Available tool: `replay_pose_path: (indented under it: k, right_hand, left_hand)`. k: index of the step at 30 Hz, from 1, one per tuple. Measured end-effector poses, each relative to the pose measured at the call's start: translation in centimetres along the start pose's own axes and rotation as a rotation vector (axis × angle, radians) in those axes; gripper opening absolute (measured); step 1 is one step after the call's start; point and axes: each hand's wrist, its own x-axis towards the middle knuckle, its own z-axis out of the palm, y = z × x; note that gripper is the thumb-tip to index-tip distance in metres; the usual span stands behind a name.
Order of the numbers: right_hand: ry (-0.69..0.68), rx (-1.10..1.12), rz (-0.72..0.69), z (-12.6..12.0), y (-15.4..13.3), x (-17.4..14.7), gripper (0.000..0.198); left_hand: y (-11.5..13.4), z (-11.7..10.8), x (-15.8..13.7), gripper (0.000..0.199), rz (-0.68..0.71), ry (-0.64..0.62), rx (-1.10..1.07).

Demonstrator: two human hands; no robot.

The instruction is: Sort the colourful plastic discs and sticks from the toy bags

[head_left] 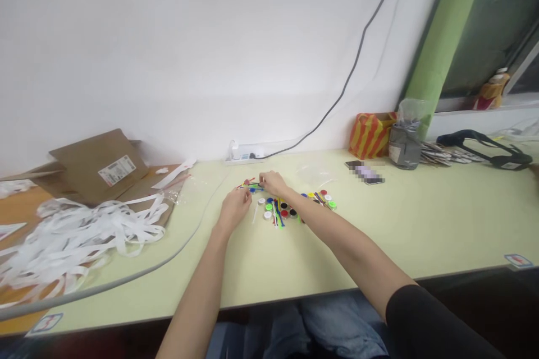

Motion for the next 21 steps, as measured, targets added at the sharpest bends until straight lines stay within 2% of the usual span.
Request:
replay_pose_path:
  k: [3,8,10,12,14,17,21]
  right_hand:
    - [-0.006,-0.012,-0.006,-0.6,0.7,0.3,0.007]
    - [0.059,0.027,-0.015,-3.5,0.8,-0.8,0.013]
    - [0.136,0.207,-0.049,-4.3,0.2,-2.5,0.015]
    - [0.219,0.492,-0.120,-4.5,-0.6,-5.0,0.015]
    - [0.251,0.647,-0.173,-4.4,-1.0,-7.8,0.016]
    - [0.323,0.773,-0.114,-4.3,-0.6,-11.3,0.017]
    - [0.342,0.780,-0.094,-4.7,0.2,-13.5,0.019]
  left_hand:
    - [0.3,0.2,0.1,0.018,-0.014,0.032,-0.001]
    - [0.9,0.2,0.3,0.018,-0.011,0.108,-0.061]
    - [1.4,0.4,0.3,0.025,0.050,0.177,-0.170]
    - [2.1,0.7,0.3,0.037,0.148,0.237,-0.307]
    - [3.0,0.9,0.2,0.037,0.248,0.238,-0.393]
    - [4.8,1.2,-0.1,0.027,0.357,0.184,-0.435]
    - [7.0,1.2,-0.8,0.022,0.453,0.130,-0.436]
